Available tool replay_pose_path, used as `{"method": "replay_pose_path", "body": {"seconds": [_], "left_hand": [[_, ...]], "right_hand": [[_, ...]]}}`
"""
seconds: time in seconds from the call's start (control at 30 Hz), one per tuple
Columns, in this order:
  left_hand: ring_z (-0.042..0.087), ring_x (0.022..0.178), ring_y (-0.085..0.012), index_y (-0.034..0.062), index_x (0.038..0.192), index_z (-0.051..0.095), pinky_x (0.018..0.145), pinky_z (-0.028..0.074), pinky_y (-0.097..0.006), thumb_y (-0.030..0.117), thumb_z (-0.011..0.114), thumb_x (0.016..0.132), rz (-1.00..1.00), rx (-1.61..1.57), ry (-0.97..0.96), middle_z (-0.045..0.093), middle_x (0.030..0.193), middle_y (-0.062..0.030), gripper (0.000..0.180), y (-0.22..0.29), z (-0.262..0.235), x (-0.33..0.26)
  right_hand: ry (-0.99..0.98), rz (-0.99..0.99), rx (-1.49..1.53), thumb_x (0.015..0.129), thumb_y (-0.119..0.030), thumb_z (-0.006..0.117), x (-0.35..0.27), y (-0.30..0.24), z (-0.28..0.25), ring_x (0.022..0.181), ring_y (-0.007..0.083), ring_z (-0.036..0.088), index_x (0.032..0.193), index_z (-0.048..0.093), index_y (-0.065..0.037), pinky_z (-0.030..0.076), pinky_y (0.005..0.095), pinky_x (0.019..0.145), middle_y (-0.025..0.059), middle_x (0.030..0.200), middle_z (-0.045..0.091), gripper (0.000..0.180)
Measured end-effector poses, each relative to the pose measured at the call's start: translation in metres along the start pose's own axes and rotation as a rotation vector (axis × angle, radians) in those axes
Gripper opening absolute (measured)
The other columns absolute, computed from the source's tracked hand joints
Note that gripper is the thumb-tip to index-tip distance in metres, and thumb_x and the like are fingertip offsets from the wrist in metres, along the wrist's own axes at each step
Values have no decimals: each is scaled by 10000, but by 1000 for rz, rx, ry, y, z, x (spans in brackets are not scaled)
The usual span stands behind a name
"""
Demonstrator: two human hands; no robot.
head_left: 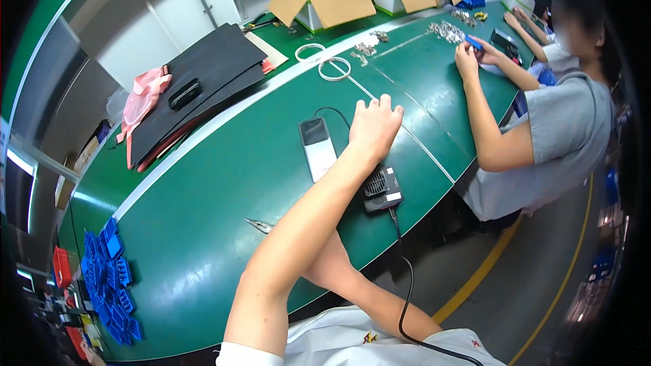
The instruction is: Using pliers to assemble or trim blue plastic components on a factory assembly line.
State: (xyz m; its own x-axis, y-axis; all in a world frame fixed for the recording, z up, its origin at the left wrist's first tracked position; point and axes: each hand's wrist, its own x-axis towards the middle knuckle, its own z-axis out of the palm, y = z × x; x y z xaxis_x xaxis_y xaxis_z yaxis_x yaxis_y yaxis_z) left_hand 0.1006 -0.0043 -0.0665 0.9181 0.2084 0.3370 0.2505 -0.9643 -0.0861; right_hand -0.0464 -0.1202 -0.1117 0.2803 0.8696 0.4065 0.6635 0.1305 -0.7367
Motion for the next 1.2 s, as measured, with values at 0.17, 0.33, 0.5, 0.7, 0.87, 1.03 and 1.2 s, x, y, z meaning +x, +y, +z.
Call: {"method": "replay_pose_path", "body": {"seconds": [0.17,0.33,0.5,0.7,0.87,1.03,1.2], "left_hand": [[603,824,-350,49,1138,590,744,497,-382,-56,628,694,-137,-824,521,607,955,-166,458,-29,-91,-64],[562,724,-148,46,1039,698,667,449,-271,-16,725,694,-371,-803,497,580,780,-63,352,-74,-144,-220],[603,948,-161,10,1030,698,835,478,-272,-7,726,717,-594,-1012,586,637,1005,-92,315,-94,-138,-325],[644,871,-186,13,1034,669,785,500,-283,36,696,747,-826,-1143,472,669,958,-86,289,-97,-110,-356],[629,821,-180,6,1005,671,740,488,-287,40,734,715,-712,-989,436,658,915,-91,299,-95,-108,-356],[642,827,-195,14,977,687,744,499,-293,16,738,716,-677,-833,606,670,906,-100,266,-91,-112,-358],[650,838,-205,19,971,692,741,507,-295,-23,733,715,-658,-799,658,676,922,-106,262,-89,-120,-361]], "right_hand": [[28,-124,-157,754,-177,687,-2,-3,-3,966,338,516,968,622,-49,418,453,803,134,978,541,257],[52,-25,-121,767,-161,674,-4,-5,-2,968,358,518,979,619,5,423,440,833,180,1020,547,275],[71,43,95,807,-69,626,-3,-6,-8,885,321,575,958,576,72,458,345,787,183,1016,559,212],[5,326,811,863,-71,534,-16,-4,-8,874,182,578,1111,539,92,488,324,807,123,1005,584,297],[-163,492,956,877,-42,530,-42,-44,-6,869,194,607,1083,567,90,498,333,827,121,988,608,248],[-330,427,784,886,-21,544,-37,-71,9,908,171,614,1019,606,90,480,278,818,125,1005,631,184],[-414,361,610,880,-34,524,-34,-71,22,914,183,615,1020,611,81,482,295,830,133,1032,635,201]]}}
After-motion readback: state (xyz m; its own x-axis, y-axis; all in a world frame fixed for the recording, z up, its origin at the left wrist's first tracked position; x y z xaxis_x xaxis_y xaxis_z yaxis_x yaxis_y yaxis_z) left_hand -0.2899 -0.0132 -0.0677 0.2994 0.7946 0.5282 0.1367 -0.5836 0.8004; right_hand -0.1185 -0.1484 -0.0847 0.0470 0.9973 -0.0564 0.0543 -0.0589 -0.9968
